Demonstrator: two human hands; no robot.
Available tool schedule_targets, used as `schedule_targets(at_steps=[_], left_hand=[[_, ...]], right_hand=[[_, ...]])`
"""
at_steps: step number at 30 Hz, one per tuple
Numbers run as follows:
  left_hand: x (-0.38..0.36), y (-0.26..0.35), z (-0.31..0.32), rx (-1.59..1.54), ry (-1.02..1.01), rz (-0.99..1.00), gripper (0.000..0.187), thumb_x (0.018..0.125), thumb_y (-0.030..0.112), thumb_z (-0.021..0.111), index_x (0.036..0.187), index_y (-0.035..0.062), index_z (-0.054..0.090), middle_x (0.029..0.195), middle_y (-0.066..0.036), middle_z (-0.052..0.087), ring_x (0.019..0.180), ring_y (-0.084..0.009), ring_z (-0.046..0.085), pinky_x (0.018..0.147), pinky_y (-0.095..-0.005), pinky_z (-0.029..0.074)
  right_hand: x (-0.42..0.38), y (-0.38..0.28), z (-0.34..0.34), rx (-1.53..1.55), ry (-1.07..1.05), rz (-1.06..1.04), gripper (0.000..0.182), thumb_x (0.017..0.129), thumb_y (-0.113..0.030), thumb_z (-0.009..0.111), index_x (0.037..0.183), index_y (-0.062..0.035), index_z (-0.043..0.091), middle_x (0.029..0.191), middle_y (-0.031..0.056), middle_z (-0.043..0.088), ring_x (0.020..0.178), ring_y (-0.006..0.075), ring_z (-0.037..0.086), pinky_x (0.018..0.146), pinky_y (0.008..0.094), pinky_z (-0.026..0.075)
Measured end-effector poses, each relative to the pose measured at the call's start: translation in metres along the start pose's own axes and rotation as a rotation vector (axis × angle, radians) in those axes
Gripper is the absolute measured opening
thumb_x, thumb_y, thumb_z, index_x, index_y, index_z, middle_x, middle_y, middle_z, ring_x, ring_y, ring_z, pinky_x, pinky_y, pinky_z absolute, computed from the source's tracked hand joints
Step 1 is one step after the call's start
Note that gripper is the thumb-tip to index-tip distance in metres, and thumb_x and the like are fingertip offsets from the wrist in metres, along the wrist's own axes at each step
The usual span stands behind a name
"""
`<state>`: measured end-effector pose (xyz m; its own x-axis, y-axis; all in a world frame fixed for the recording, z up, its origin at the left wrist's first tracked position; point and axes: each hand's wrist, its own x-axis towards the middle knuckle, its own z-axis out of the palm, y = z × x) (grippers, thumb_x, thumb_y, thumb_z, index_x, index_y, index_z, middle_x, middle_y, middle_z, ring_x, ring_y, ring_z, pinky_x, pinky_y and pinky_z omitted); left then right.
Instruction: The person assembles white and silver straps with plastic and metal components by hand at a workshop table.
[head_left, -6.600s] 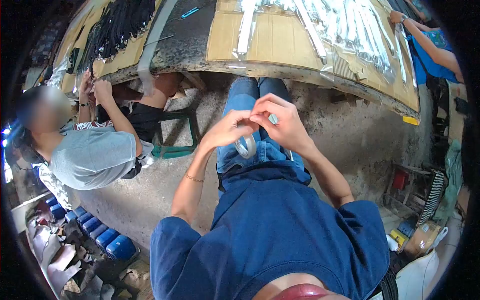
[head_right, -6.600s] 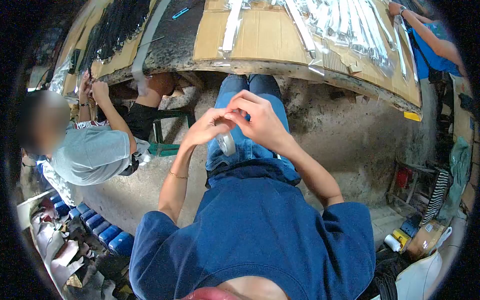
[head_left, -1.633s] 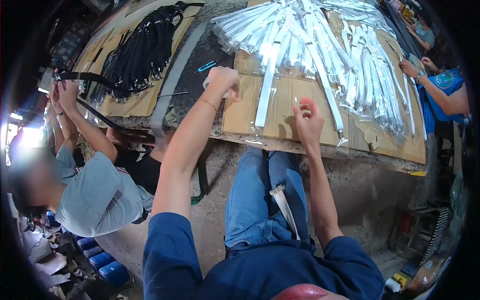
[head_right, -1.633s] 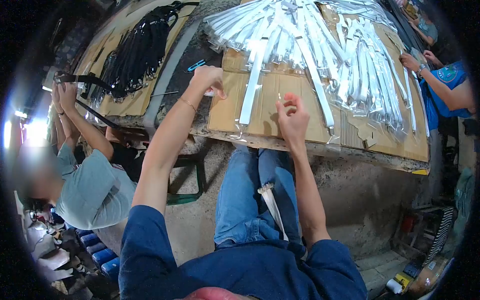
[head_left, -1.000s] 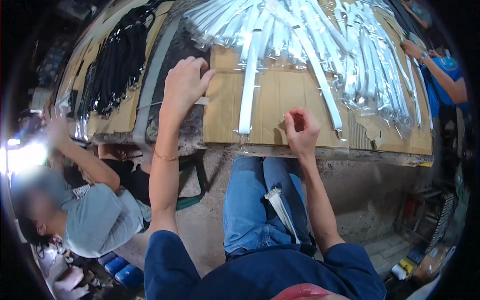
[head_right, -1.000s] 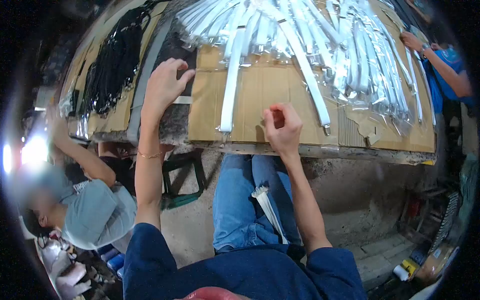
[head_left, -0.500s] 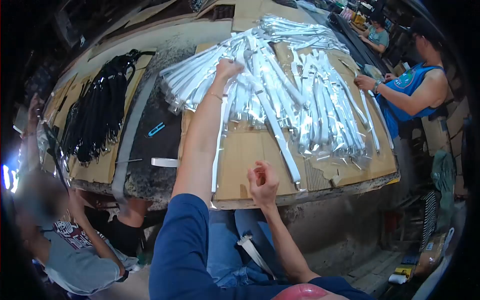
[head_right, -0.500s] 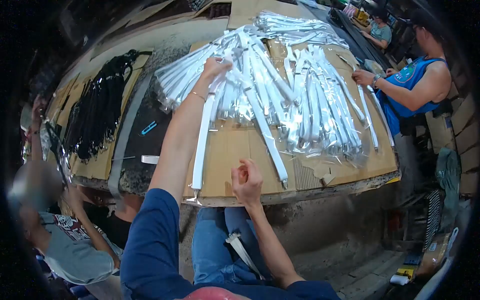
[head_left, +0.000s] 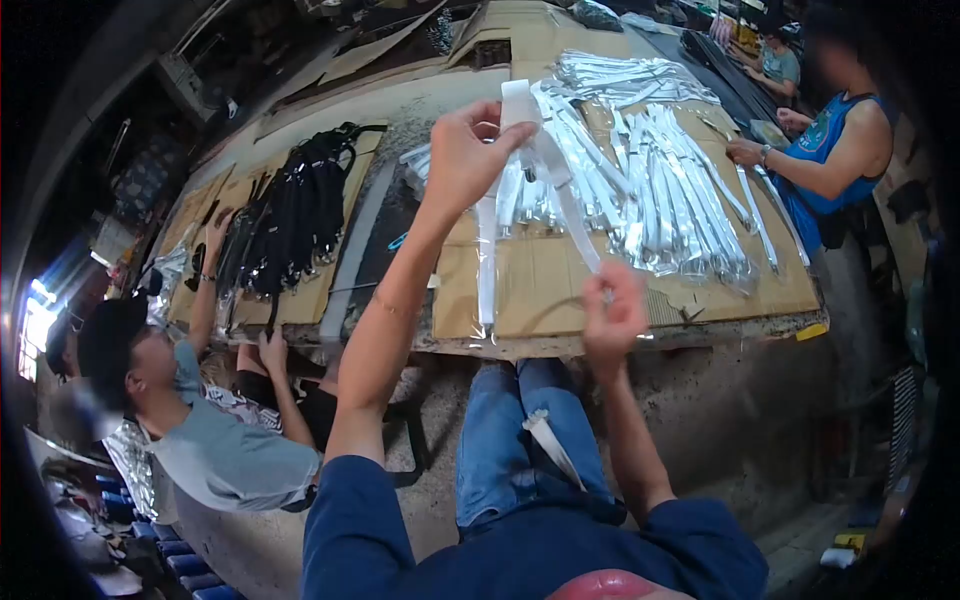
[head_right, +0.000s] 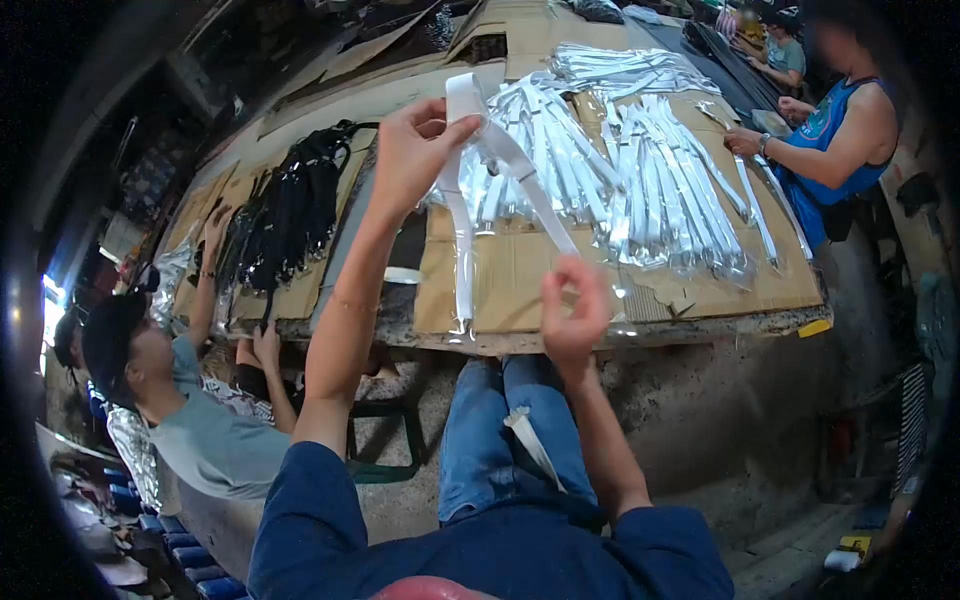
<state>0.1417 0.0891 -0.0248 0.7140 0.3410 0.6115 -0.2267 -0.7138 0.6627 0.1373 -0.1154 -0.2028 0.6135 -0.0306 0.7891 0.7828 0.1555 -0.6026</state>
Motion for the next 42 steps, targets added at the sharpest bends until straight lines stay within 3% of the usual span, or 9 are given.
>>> schedule_targets(at_steps=[6,9,12,15,20,27,31,33,42], left_hand=[[-0.081,0.101,-0.032,-0.319,-0.053,-0.067,0.022,0.081,0.010,0.078,0.095,-0.0038,0.069,0.085,-0.008,0.071,0.075,-0.0091,0.064,0.067,-0.0225,0.052],[-0.109,0.104,-0.037,-0.336,-0.044,-0.060,0.030,0.082,0.013,0.077,0.102,-0.0058,0.067,0.079,-0.004,0.067,0.072,-0.0074,0.061,0.066,-0.0222,0.050],[-0.139,0.107,-0.048,-0.871,-0.074,-0.305,0.046,0.085,0.009,0.073,0.125,-0.0073,0.055,0.093,-0.006,0.068,0.084,-0.0081,0.061,0.076,-0.0231,0.049],[-0.176,0.109,-0.051,-1.041,-0.094,-0.248,0.042,0.085,0.005,0.071,0.123,-0.0056,0.057,0.099,-0.008,0.068,0.086,-0.0083,0.062,0.077,-0.0230,0.049],[-0.200,0.121,-0.048,-0.786,0.052,-0.300,0.027,0.082,-0.002,0.071,0.107,-0.0018,0.061,0.081,-0.005,0.069,0.076,-0.0071,0.062,0.070,-0.0200,0.047],[-0.197,0.139,-0.060,-0.600,0.061,-0.144,0.028,0.085,-0.003,0.067,0.111,-0.0005,0.059,0.081,-0.003,0.066,0.072,-0.0053,0.058,0.061,-0.0189,0.046],[-0.184,0.137,-0.074,-0.526,-0.110,-0.012,0.035,0.084,-0.006,0.065,0.118,0.0041,0.064,0.085,-0.002,0.063,0.071,-0.0032,0.054,0.061,-0.0192,0.045],[-0.179,0.132,-0.079,-0.468,-0.305,-0.004,0.027,0.083,-0.008,0.064,0.110,-0.0018,0.068,0.095,-0.006,0.068,0.080,-0.0053,0.058,0.074,-0.0214,0.048],[-0.171,0.109,-0.081,-0.598,-0.329,0.064,0.021,0.077,-0.011,0.058,0.090,-0.0027,0.071,0.085,-0.003,0.068,0.070,-0.0031,0.055,0.060,-0.0175,0.045]], right_hand=[[0.124,-0.125,0.007,0.374,-0.133,0.233,0.047,0.081,0.003,0.072,0.124,0.0011,0.053,0.118,0.0097,0.060,0.098,0.0166,0.064,0.084,0.0286,0.053],[0.124,-0.147,0.001,0.476,-0.290,0.292,0.051,0.078,0.009,0.071,0.125,0.0026,0.053,0.119,0.0094,0.059,0.095,0.0154,0.065,0.079,0.0257,0.055],[0.111,-0.164,-0.010,0.506,-0.344,0.347,0.052,0.076,0.014,0.069,0.125,0.0042,0.052,0.119,0.0096,0.059,0.093,0.0144,0.066,0.076,0.0236,0.056],[0.097,-0.176,-0.022,0.551,-0.350,0.394,0.052,0.075,0.016,0.068,0.123,0.0053,0.053,0.118,0.0101,0.059,0.092,0.0144,0.066,0.075,0.0230,0.057],[0.079,-0.192,-0.025,0.496,-0.394,0.403,0.053,0.075,0.014,0.070,0.124,0.0045,0.053,0.117,0.0088,0.060,0.088,0.0122,0.065,0.073,0.0224,0.055],[0.076,-0.205,-0.020,0.396,-0.386,0.281,0.057,0.071,0.014,0.072,0.124,0.0039,0.053,0.116,0.0098,0.060,0.084,0.0105,0.063,0.069,0.0222,0.053],[0.080,-0.208,-0.020,0.428,-0.402,0.308,0.060,0.069,0.015,0.074,0.124,0.0039,0.053,0.116,0.0103,0.060,0.084,0.0107,0.063,0.069,0.0223,0.053],[0.079,-0.207,-0.020,0.448,-0.413,0.303,0.063,0.067,0.015,0.075,0.125,0.0046,0.052,0.120,0.0110,0.058,0.084,0.0109,0.063,0.069,0.0227,0.054],[0.077,-0.203,-0.017,0.535,-0.418,0.300,0.063,0.069,0.012,0.077,0.126,0.0064,0.050,0.125,0.0121,0.055,0.089,0.0153,0.066,0.072,0.0235,0.057]])
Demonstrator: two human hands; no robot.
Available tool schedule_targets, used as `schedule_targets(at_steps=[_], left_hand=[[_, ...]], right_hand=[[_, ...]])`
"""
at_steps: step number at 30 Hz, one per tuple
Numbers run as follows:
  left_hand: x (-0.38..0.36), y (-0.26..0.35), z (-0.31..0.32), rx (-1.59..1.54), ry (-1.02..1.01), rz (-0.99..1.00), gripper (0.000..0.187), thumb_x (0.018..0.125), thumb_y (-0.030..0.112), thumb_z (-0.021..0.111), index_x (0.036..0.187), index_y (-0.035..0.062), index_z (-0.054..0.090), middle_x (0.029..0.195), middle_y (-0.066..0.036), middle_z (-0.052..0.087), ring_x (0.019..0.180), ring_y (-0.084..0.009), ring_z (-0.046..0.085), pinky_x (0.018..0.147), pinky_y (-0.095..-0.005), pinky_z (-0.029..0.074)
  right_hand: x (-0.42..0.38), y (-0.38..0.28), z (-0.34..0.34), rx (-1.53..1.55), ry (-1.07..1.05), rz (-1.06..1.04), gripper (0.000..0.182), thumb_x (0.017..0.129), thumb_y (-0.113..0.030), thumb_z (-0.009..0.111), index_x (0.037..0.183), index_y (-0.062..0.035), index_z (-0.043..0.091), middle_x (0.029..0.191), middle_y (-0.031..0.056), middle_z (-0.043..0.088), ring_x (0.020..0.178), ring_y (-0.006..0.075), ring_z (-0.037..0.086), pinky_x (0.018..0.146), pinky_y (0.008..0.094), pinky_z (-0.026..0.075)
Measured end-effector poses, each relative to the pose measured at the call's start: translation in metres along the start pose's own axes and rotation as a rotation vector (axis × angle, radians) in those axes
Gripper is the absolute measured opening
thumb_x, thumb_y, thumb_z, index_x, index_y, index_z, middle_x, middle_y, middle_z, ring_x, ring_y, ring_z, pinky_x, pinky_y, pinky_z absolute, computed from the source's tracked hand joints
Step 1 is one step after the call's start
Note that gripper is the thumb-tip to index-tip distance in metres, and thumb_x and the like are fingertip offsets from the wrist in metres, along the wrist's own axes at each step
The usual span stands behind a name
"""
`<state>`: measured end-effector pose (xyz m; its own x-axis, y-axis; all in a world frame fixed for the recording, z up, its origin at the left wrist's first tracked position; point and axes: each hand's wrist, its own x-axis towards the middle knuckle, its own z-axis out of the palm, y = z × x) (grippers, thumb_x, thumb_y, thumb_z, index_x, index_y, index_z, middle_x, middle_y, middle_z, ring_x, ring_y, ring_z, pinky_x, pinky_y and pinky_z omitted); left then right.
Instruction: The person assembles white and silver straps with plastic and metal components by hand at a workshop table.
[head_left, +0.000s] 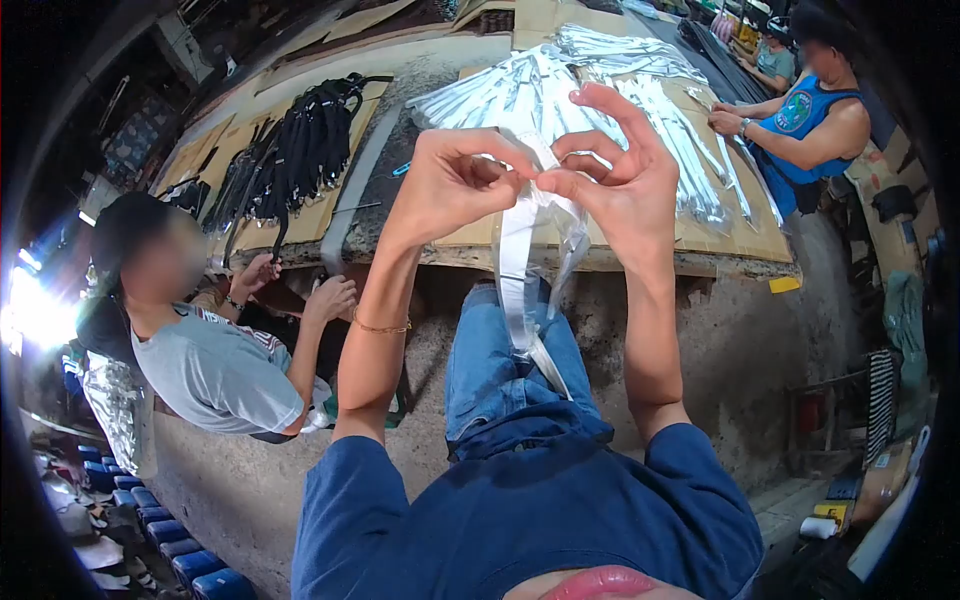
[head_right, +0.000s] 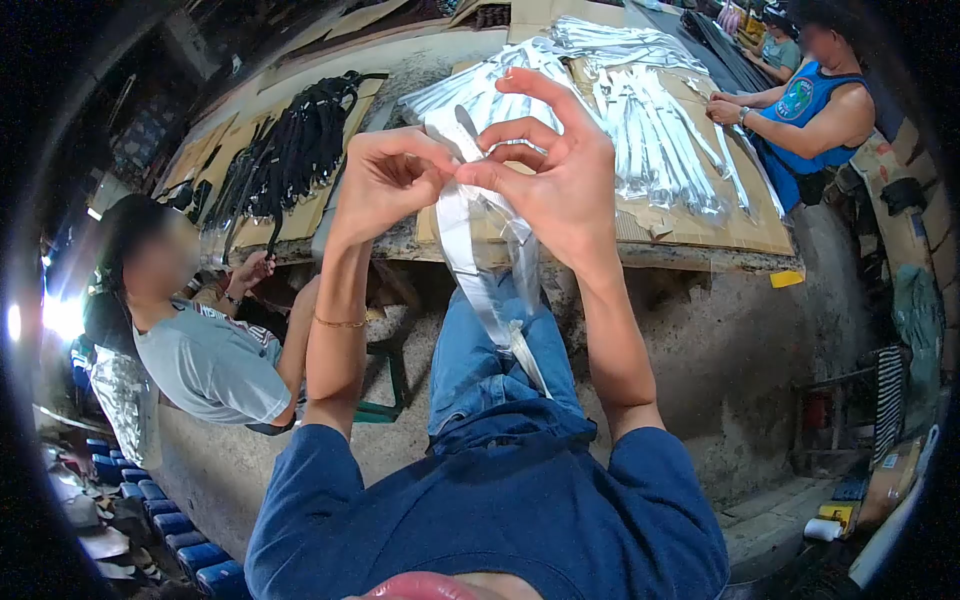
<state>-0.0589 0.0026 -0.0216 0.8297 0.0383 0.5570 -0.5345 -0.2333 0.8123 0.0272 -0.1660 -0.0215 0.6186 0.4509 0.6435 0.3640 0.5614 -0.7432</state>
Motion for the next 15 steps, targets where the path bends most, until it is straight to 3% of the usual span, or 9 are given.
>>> schedule_targets(at_steps=[4,6,12,15], left_hand=[[-0.002,-0.003,0.003,0.038,0.105,-0.045,0.018,0.077,-0.012,0.059,0.087,-0.0025,0.070,0.085,-0.004,0.067,0.070,-0.0036,0.055,0.058,-0.0179,0.043],[-0.002,-0.003,0.004,0.033,0.116,-0.044,0.018,0.077,-0.011,0.059,0.087,-0.0026,0.070,0.086,-0.004,0.067,0.070,-0.0038,0.055,0.059,-0.0180,0.044],[-0.002,0.007,0.016,0.040,0.133,-0.081,0.023,0.080,-0.012,0.058,0.096,-0.0032,0.071,0.090,-0.004,0.067,0.072,-0.0039,0.056,0.060,-0.0177,0.045],[-0.002,0.013,0.013,0.072,0.100,-0.103,0.025,0.082,-0.011,0.057,0.101,-0.0032,0.071,0.095,-0.005,0.068,0.074,-0.0040,0.057,0.061,-0.0173,0.045]], right_hand=[[-0.001,-0.004,-0.004,-0.053,0.077,0.074,0.059,0.073,0.007,0.076,0.126,0.0050,0.051,0.124,0.0126,0.057,0.090,0.0149,0.066,0.073,0.0229,0.057],[-0.003,-0.007,-0.004,-0.085,0.022,0.197,0.055,0.076,0.004,0.075,0.126,0.0030,0.052,0.112,0.0131,0.064,0.088,0.0136,0.066,0.074,0.0226,0.056],[-0.006,0.001,0.001,-0.176,0.017,0.171,0.053,0.078,0.004,0.073,0.126,0.0001,0.051,0.083,0.0082,0.069,0.082,0.0115,0.065,0.075,0.0241,0.053],[-0.008,0.002,0.004,-0.148,0.034,0.159,0.055,0.078,0.004,0.073,0.127,-0.0002,0.049,0.081,0.0075,0.069,0.082,0.0111,0.065,0.075,0.0243,0.052]])
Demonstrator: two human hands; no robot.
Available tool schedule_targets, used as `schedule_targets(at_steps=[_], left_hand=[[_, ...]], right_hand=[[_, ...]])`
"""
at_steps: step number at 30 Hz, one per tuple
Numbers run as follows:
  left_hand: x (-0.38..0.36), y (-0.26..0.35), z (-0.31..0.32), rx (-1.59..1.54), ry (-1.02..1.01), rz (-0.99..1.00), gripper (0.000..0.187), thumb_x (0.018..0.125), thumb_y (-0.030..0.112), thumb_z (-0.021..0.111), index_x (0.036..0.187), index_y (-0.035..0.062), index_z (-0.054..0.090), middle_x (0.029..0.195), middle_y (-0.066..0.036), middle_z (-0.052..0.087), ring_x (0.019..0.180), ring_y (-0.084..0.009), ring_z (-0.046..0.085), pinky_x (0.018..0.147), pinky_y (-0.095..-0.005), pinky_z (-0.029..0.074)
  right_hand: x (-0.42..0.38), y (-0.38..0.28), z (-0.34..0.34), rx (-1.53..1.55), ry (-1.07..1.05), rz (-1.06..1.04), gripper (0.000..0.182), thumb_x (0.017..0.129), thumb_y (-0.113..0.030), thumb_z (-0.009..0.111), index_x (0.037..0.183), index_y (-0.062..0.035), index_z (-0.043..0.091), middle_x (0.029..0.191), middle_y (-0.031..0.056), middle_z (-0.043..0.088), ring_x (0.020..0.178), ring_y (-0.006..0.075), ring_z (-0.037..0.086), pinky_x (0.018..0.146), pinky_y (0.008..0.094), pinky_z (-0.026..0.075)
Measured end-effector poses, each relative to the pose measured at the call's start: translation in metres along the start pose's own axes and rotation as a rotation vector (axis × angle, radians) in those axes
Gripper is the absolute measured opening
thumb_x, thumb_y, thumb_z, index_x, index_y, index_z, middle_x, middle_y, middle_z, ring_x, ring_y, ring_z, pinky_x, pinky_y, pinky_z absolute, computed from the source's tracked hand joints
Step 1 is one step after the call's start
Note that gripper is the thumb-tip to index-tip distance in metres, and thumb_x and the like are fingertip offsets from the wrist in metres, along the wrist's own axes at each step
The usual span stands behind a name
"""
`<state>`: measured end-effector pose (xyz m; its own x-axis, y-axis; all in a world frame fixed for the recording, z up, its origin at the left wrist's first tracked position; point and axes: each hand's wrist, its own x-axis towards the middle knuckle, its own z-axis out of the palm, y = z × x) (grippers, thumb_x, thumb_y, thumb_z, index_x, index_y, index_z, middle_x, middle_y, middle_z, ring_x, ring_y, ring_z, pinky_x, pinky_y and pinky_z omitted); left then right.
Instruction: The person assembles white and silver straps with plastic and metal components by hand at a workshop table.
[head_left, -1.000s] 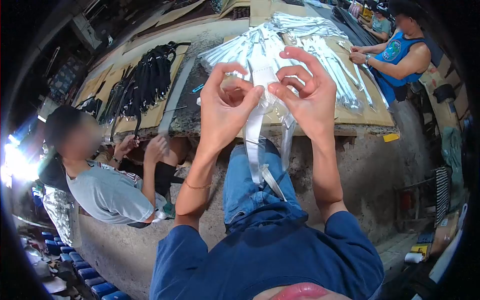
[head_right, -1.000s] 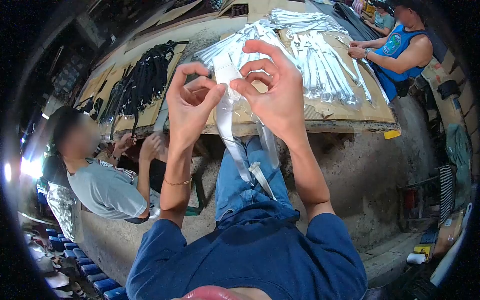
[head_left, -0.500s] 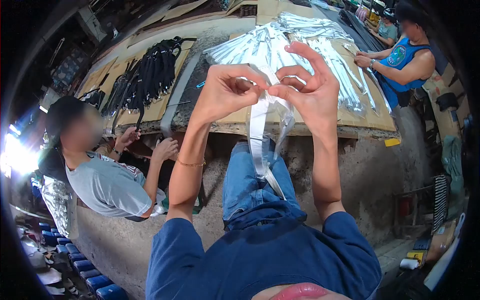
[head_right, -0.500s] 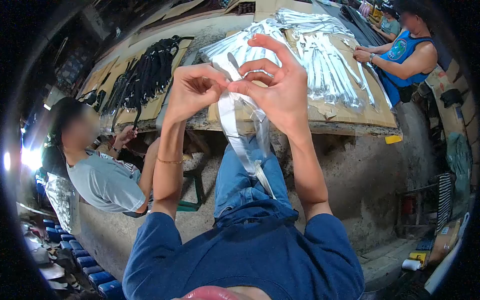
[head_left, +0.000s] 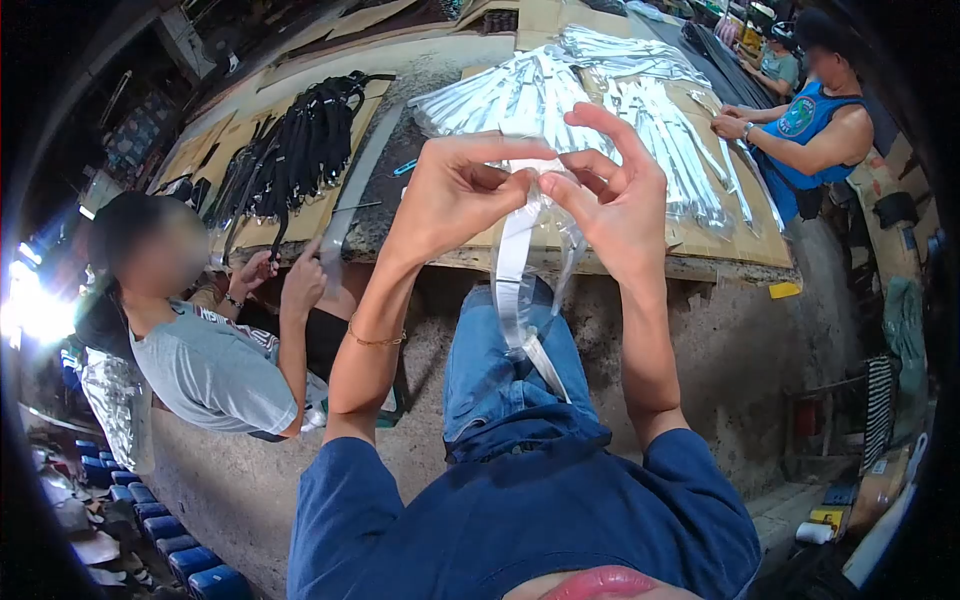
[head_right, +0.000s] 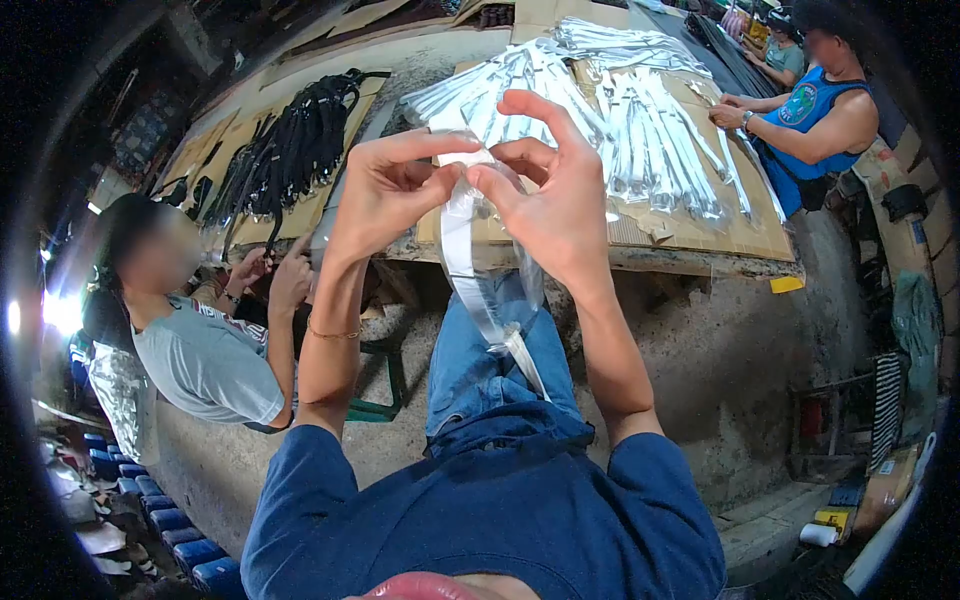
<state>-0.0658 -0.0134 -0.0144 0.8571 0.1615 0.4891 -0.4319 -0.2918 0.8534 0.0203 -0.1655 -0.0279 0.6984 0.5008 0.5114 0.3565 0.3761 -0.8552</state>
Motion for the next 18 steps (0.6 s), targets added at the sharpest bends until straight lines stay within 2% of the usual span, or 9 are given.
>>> schedule_targets(at_steps=[1,4,6,7,9,13,18], left_hand=[[0.000,0.000,-0.002,0.041,-0.045,-0.005,0.025,0.083,-0.009,0.057,0.104,-0.0031,0.071,0.097,-0.005,0.068,0.076,-0.0041,0.057,0.062,-0.0171,0.046],[0.001,-0.004,-0.002,0.007,-0.015,-0.050,0.022,0.086,-0.006,0.058,0.103,-0.0025,0.071,0.099,-0.005,0.068,0.077,-0.0040,0.058,0.062,-0.0168,0.046],[0.002,-0.006,-0.003,0.002,-0.013,-0.075,0.022,0.086,-0.006,0.058,0.103,-0.0020,0.071,0.099,-0.004,0.068,0.077,-0.0039,0.058,0.063,-0.0168,0.046],[0.002,-0.006,-0.004,-0.005,-0.012,-0.103,0.022,0.086,-0.005,0.058,0.103,-0.0015,0.071,0.099,-0.004,0.068,0.077,-0.0038,0.058,0.063,-0.0168,0.046],[0.005,-0.007,-0.003,0.036,-0.011,-0.086,0.022,0.086,-0.004,0.060,0.105,-0.0008,0.071,0.097,-0.004,0.068,0.076,-0.0037,0.057,0.062,-0.0169,0.046],[0.011,-0.005,0.000,0.029,0.029,-0.039,0.028,0.087,0.003,0.068,0.115,0.0021,0.067,0.087,-0.002,0.066,0.071,-0.0029,0.055,0.058,-0.0177,0.044],[0.014,-0.014,-0.006,0.047,-0.008,-0.056,0.032,0.087,0.007,0.070,0.119,0.0044,0.065,0.086,-0.001,0.064,0.069,-0.0023,0.053,0.056,-0.0184,0.043]], right_hand=[[0.000,0.002,0.001,0.000,0.000,0.000,0.055,0.078,0.004,0.073,0.127,-0.0002,0.049,0.081,0.0075,0.069,0.082,0.0111,0.065,0.075,0.0243,0.052],[-0.001,0.007,0.005,-0.127,0.061,-0.068,0.057,0.076,0.006,0.073,0.127,0.0010,0.048,0.087,0.0101,0.069,0.082,0.0122,0.066,0.076,0.0253,0.052],[-0.002,0.008,0.007,-0.123,0.107,-0.121,0.056,0.074,0.008,0.073,0.125,0.0027,0.048,0.104,0.0140,0.065,0.083,0.0142,0.067,0.077,0.0269,0.054],[-0.002,0.009,0.008,-0.123,0.108,-0.122,0.056,0.074,0.008,0.073,0.125,0.0027,0.048,0.104,0.0140,0.065,0.083,0.0142,0.067,0.077,0.0269,0.054],[-0.003,0.011,0.008,-0.208,0.107,-0.197,0.055,0.074,0.008,0.073,0.123,0.0042,0.048,0.118,0.0148,0.058,0.084,0.0167,0.068,0.077,0.0281,0.055],[0.000,0.020,0.008,-0.193,0.113,-0.226,0.055,0.074,0.007,0.074,0.123,0.0049,0.049,0.121,0.0140,0.056,0.085,0.0170,0.068,0.077,0.0283,0.056],[0.000,0.024,0.007,-0.158,0.111,-0.191,0.058,0.074,0.006,0.075,0.125,0.0050,0.048,0.120,0.0133,0.056,0.086,0.0166,0.068,0.078,0.0283,0.056]])
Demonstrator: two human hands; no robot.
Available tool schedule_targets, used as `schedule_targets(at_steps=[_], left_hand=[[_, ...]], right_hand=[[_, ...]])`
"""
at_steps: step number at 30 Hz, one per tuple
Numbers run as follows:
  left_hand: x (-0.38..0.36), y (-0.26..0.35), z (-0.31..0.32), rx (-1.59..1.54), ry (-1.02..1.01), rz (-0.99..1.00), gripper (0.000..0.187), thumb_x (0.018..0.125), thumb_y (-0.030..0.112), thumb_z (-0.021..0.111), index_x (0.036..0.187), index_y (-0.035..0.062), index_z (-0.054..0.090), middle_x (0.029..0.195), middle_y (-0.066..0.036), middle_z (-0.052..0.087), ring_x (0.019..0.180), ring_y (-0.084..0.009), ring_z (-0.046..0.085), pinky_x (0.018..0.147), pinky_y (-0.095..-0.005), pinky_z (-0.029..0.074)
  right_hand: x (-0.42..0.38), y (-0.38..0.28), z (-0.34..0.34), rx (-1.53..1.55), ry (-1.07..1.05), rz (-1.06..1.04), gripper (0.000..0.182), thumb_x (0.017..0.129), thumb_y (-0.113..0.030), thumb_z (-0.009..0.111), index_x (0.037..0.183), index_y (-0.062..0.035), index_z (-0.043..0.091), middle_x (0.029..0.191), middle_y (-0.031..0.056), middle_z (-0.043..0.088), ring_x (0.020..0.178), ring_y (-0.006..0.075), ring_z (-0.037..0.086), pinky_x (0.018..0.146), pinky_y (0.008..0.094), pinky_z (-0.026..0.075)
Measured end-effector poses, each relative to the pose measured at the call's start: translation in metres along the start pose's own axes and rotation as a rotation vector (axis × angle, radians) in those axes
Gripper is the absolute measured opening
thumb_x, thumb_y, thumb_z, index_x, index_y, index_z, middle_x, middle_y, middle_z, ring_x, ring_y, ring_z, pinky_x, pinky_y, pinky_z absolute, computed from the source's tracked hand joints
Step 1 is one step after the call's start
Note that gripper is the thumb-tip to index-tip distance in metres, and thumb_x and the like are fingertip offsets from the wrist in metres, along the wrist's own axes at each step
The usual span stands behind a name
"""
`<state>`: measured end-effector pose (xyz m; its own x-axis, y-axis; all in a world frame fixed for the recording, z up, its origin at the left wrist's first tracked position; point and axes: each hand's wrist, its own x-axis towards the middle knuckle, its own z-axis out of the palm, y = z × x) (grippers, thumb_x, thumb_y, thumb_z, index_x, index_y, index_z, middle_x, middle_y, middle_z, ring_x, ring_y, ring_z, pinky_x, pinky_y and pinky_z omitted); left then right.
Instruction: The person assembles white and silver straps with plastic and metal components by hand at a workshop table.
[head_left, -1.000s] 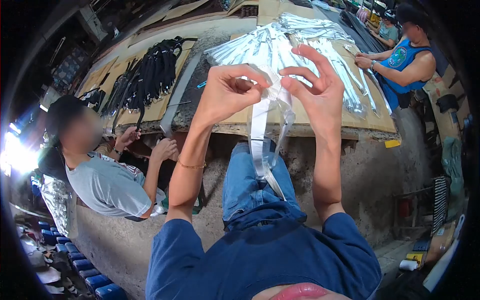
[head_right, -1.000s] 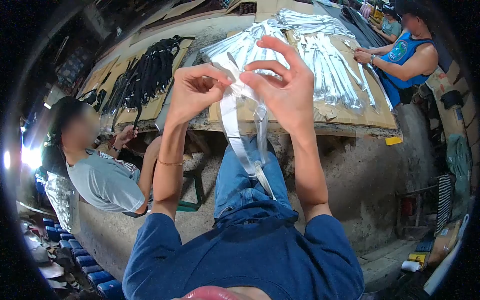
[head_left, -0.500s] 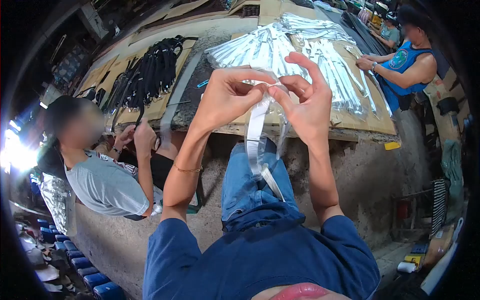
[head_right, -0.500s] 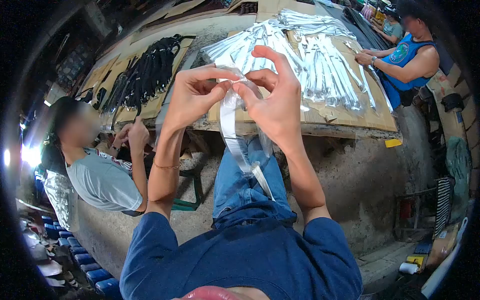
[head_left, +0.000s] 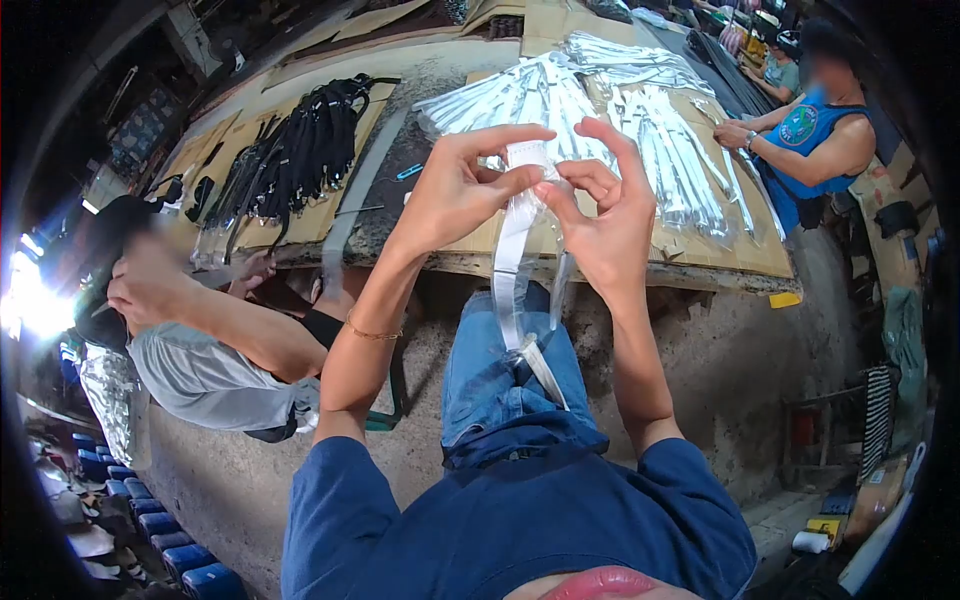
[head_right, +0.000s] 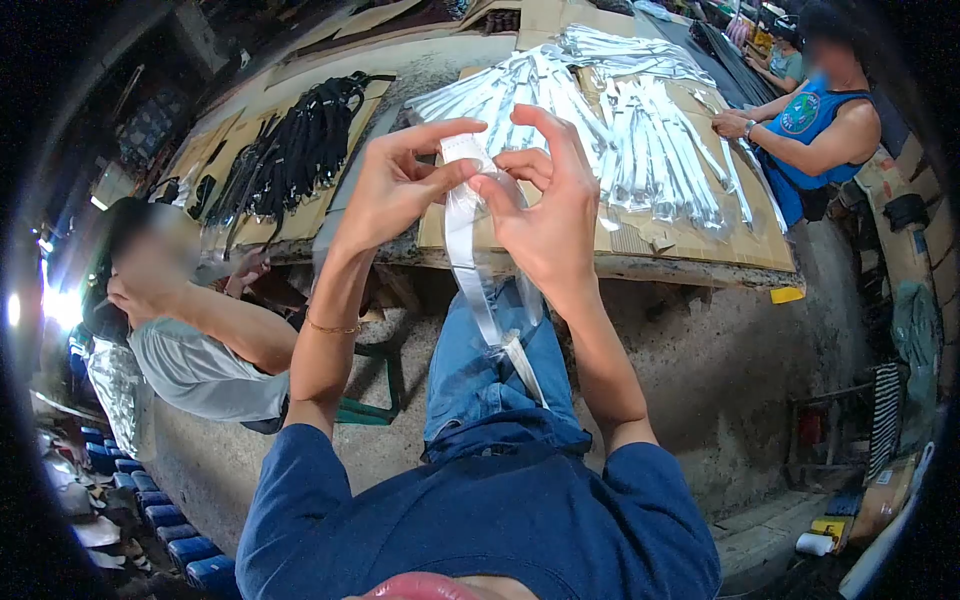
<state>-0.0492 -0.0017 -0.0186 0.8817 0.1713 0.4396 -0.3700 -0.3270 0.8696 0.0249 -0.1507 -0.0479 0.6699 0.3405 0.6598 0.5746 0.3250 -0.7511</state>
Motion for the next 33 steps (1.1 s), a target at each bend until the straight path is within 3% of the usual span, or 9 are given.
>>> schedule_targets(at_steps=[5,8,10,19,22,24,27,30,33], left_hand=[[-0.001,0.005,-0.003,0.079,-0.010,-0.080,0.030,0.086,0.000,0.067,0.116,0.0045,0.068,0.089,0.000,0.063,0.068,-0.0022,0.053,0.057,-0.0190,0.043],[0.000,0.019,-0.009,-0.178,-0.119,-0.079,0.030,0.082,-0.007,0.061,0.109,0.0029,0.070,0.092,-0.001,0.064,0.068,-0.0018,0.053,0.056,-0.0185,0.041],[0.000,0.027,-0.010,0.038,-0.237,-0.010,0.030,0.078,-0.011,0.057,0.102,0.0007,0.072,0.095,-0.003,0.064,0.067,-0.0014,0.052,0.055,-0.0176,0.038],[0.010,0.013,-0.022,0.069,-0.276,0.005,0.019,0.076,-0.010,0.057,0.088,-0.0027,0.070,0.082,-0.002,0.065,0.065,-0.0014,0.052,0.055,-0.0177,0.039],[0.012,-0.001,-0.022,0.053,-0.219,0.067,0.018,0.075,-0.011,0.058,0.087,-0.0030,0.070,0.081,-0.002,0.066,0.065,-0.0021,0.054,0.056,-0.0175,0.042],[0.010,-0.004,-0.022,0.070,-0.150,0.046,0.017,0.076,-0.010,0.059,0.088,-0.0032,0.070,0.082,-0.002,0.066,0.064,-0.0025,0.054,0.056,-0.0175,0.043],[0.010,-0.009,-0.024,0.134,-0.031,-0.005,0.016,0.078,-0.007,0.060,0.089,-0.0033,0.070,0.082,-0.002,0.067,0.064,-0.0025,0.055,0.056,-0.0176,0.044],[0.011,-0.009,-0.018,0.140,0.033,-0.009,0.016,0.080,-0.006,0.060,0.093,-0.0028,0.071,0.082,-0.001,0.067,0.064,-0.0017,0.054,0.054,-0.0172,0.043],[0.010,-0.007,-0.012,0.121,0.055,0.022,0.017,0.083,-0.004,0.060,0.096,-0.0017,0.071,0.082,0.000,0.066,0.063,-0.0009,0.054,0.053,-0.0163,0.041]], right_hand=[[0.006,-0.004,-0.006,0.067,-0.027,0.042,0.060,0.073,0.008,0.076,0.126,0.0050,0.047,0.120,0.0125,0.057,0.087,0.0156,0.067,0.077,0.0275,0.056],[0.014,-0.012,-0.016,0.154,-0.082,0.115,0.062,0.072,0.010,0.076,0.127,0.0046,0.047,0.121,0.0118,0.057,0.087,0.0149,0.067,0.076,0.0268,0.056],[0.017,-0.012,-0.018,0.187,-0.113,0.155,0.064,0.071,0.010,0.076,0.128,0.0043,0.047,0.122,0.0116,0.057,0.086,0.0145,0.067,0.076,0.0264,0.055],[0.017,-0.007,-0.013,0.253,-0.153,0.187,0.070,0.067,0.006,0.082,0.128,0.0000,0.048,0.083,0.0111,0.070,0.079,0.0132,0.068,0.072,0.0241,0.054],[0.018,0.001,-0.011,0.240,-0.148,0.170,0.066,0.068,0.004,0.082,0.125,-0.0002,0.050,0.086,0.0111,0.070,0.080,0.0124,0.066,0.074,0.0239,0.053],[0.023,0.012,-0.009,0.097,0.050,-0.160,0.049,0.072,0.001,0.081,0.115,-0.0001,0.058,0.086,0.0083,0.069,0.081,0.0116,0.064,0.076,0.0244,0.051],[0.017,0.001,-0.020,0.207,0.098,-0.014,0.027,0.075,0.000,0.078,0.100,0.0001,0.066,0.086,0.0046,0.069,0.078,0.0100,0.060,0.074,0.0237,0.049],[0.014,0.007,-0.015,0.126,-0.143,-0.037,0.016,0.077,-0.001,0.076,0.091,0.0005,0.068,0.085,0.0025,0.068,0.072,0.0088,0.057,0.068,0.0231,0.047],[0.021,0.014,-0.006,0.021,-0.165,-0.084,0.015,0.077,-0.002,0.076,0.089,0.0000,0.069,0.081,0.0040,0.068,0.065,0.0092,0.054,0.063,0.0235,0.046]])
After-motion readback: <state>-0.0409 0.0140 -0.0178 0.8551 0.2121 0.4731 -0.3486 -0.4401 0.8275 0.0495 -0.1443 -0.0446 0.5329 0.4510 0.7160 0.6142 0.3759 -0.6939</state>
